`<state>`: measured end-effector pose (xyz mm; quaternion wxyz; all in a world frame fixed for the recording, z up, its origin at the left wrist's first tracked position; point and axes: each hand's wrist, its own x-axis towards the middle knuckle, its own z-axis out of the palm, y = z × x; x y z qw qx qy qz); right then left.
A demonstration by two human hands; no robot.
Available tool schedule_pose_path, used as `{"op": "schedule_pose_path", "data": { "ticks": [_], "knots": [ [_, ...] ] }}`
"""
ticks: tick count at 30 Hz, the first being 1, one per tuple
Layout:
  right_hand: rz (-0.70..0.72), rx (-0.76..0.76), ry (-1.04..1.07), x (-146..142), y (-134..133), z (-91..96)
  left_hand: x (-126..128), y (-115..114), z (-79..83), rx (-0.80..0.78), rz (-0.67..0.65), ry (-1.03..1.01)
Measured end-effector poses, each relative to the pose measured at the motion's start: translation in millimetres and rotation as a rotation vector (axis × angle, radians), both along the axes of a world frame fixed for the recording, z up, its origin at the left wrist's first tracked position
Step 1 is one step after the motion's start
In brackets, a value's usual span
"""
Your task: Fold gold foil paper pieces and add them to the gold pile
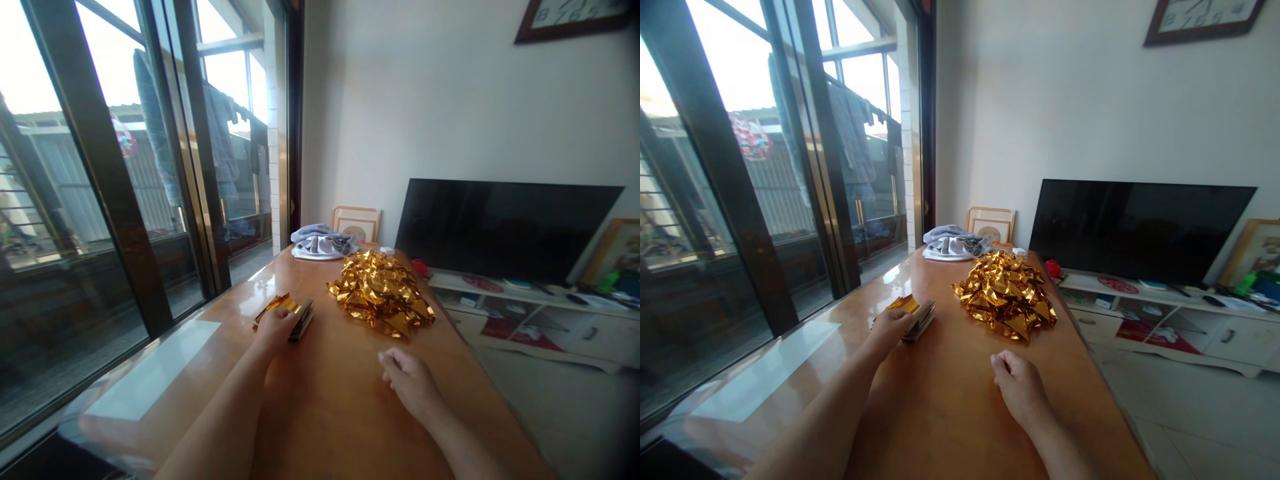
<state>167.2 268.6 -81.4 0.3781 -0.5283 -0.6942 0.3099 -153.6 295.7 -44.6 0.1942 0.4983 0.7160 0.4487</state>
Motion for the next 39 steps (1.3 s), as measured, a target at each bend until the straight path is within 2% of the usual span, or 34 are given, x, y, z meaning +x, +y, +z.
{"op": "schedule_pose_path", "data": {
  "ticks": [15,18,23,25,27,30,32,35,37,39],
  "knots": [
    [0.017,0.018,-0.004,-1,-2,3.3,2,-7,9.9,0.057,0.098,0.032],
    [0.020,0.016,0.007,-2,-3,3.3,2,-8,13.7,0.116,0.096,0.144],
    [0.007,0.015,0.030,-2,-2,5.0,16,-13,25.6,0.360,0.132,0.413],
    [-0.003,0.016,0.045,-1,-1,5.9,30,-18,31.1,0.426,0.057,0.473],
    [-0.012,0.016,0.071,1,1,6.1,47,-26,34.6,0.478,-0.090,0.499],
    [-0.047,-0.003,0.141,3,6,5.3,74,-35,33.6,0.459,-0.307,0.400],
    [-0.084,-0.023,0.225,4,8,6.1,89,-39,29.9,0.405,-0.467,0.200],
    [-0.122,-0.028,0.420,5,8,13.3,104,-41,25.1,0.291,-0.722,-0.258],
    [-0.102,-0.043,0.546,5,5,22.4,106,-39,24.0,0.204,-0.809,-0.496],
    [-0.034,-0.082,0.649,6,0,32.9,105,-36,23.3,0.138,-0.817,-0.607]
  ]
}}
